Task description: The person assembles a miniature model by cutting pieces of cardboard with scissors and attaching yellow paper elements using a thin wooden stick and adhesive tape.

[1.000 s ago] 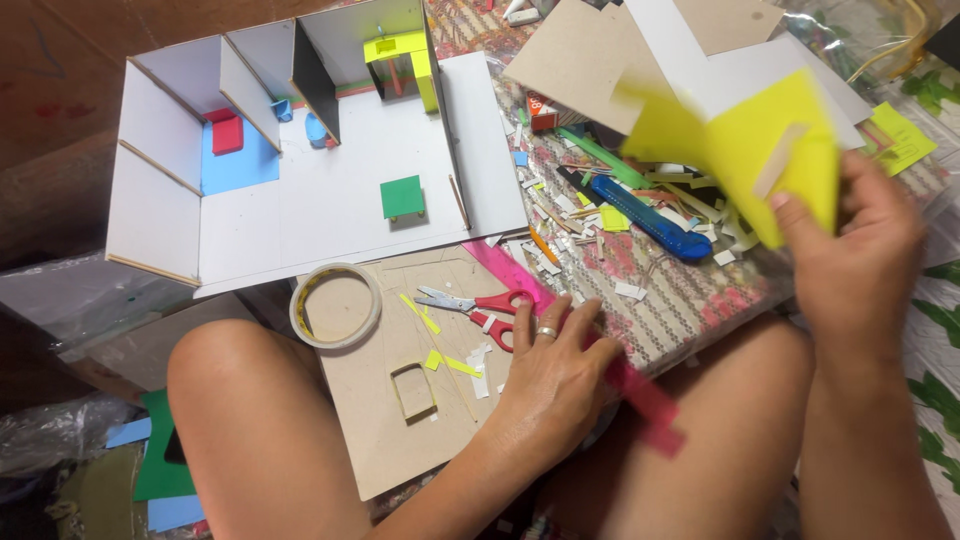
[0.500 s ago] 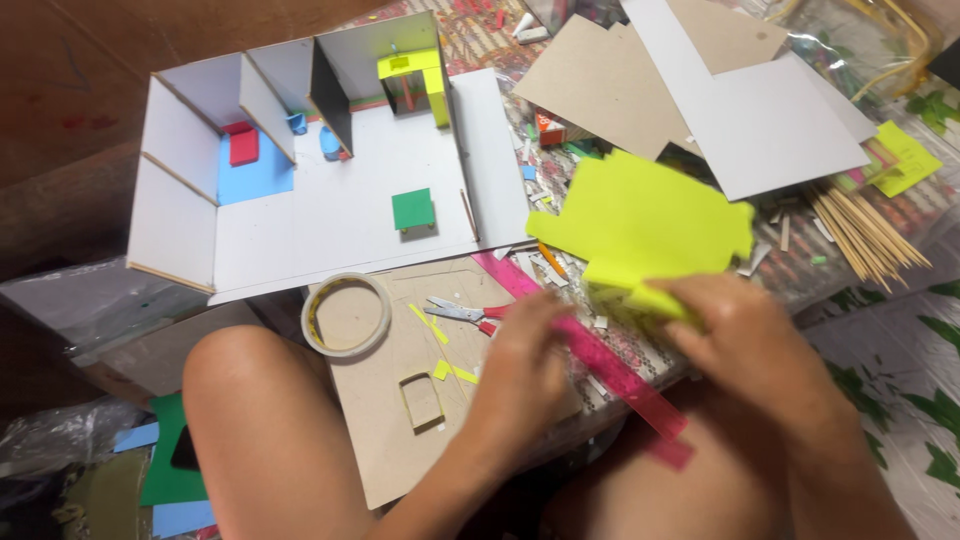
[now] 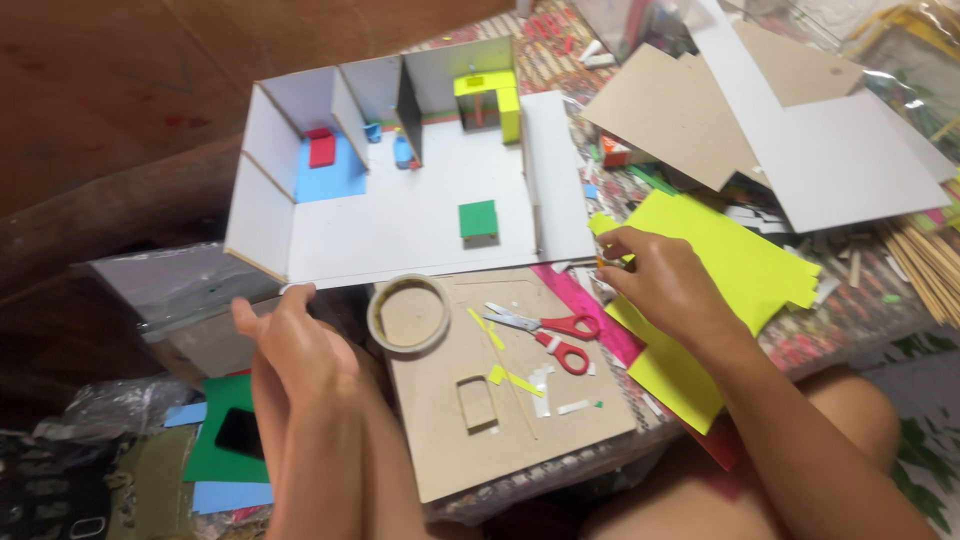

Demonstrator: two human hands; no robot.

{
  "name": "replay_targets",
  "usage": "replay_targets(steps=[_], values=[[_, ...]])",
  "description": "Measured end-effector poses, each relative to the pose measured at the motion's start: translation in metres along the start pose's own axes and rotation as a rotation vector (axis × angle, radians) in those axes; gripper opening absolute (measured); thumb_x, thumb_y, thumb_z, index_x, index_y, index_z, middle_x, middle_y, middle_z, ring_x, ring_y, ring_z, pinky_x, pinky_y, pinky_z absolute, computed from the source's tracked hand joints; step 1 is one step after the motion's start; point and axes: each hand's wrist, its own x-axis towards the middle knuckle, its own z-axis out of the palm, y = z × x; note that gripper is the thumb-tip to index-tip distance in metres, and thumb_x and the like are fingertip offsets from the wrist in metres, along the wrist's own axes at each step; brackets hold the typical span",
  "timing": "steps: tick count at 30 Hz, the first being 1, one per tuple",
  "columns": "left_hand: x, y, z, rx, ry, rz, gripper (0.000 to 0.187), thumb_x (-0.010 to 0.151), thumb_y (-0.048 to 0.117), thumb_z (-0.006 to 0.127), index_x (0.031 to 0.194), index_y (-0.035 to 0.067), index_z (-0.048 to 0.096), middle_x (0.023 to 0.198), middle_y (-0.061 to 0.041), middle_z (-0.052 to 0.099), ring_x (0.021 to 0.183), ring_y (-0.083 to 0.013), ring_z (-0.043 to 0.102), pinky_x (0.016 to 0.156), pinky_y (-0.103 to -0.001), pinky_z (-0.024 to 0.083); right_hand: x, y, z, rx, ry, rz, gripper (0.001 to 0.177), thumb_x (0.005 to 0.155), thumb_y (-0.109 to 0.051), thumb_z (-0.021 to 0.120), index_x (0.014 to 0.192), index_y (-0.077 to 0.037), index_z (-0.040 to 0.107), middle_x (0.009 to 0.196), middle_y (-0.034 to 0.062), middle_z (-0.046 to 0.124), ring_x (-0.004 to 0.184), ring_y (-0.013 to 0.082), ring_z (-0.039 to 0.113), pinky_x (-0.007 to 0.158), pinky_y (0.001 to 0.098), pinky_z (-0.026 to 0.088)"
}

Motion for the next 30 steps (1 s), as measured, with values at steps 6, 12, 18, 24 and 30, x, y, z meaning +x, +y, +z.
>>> replay_targets(steps=[6,12,18,24,30], values=[[0.069,-0.006,-0.005,-0.035,0.068,-0.489,0.079,0.080,0.004,0.061,0.151,-0.005,0.027,0.159,-0.026,0.034,0.147,-0.0382,0.033,0.116,-0.060,0.013,0.027,-0.012,0.013,-0.095,-0.031,0.124,0.037,0.084,-0.017,0.076,0.120,-0.008,0.071,0.097,0.0165,0.078,0.082,0.0309,0.076,0.079,0.0420,0.058],[0.092,-0.018,-0.010,-0.191,0.057,-0.530,0.078,0.084,0.001,0.062,0.154,-0.004,0.028,0.164,-0.026,0.025,0.152,-0.0429,0.028,0.121,-0.063,0.016,0.045,-0.003,0.017,-0.132,0.056,-0.035,0.035,0.083,-0.018,0.077,0.116,-0.007,0.073,0.100,0.0153,0.077,0.086,0.0331,0.074,0.082,0.0432,0.057],[0.092,-0.025,0.005,-0.226,0.070,-0.455,0.093,0.079,-0.003,0.058,0.159,0.012,0.012,0.162,-0.025,0.027,0.147,-0.0394,0.035,0.119,-0.060,0.023,0.079,0.006,0.031,-0.047,0.155,-0.055,0.027,0.086,-0.015,0.075,0.110,-0.003,0.071,0.100,0.0160,0.077,0.091,0.0307,0.075,0.084,0.0410,0.058],[0.080,-0.053,-0.001,-0.143,-0.011,-0.364,0.082,0.086,0.004,0.056,0.160,0.013,0.021,0.164,-0.017,0.029,0.141,-0.0312,0.045,0.116,-0.054,0.031,0.073,0.008,0.032,-0.128,0.196,-0.088,0.027,0.087,-0.013,0.074,0.111,-0.002,0.070,0.108,0.0193,0.074,0.099,0.0340,0.072,0.089,0.0431,0.055],[0.072,-0.057,0.004,-0.057,-0.042,-0.388,0.080,0.085,0.003,0.057,0.158,0.014,0.026,0.160,-0.019,0.034,0.132,-0.0296,0.050,0.108,-0.048,0.041,0.033,-0.001,0.019,-0.357,-0.124,-0.136,0.032,0.075,-0.015,0.076,0.107,-0.015,0.077,0.105,0.0174,0.067,0.106,0.0357,0.062,0.092,0.0452,0.050]])
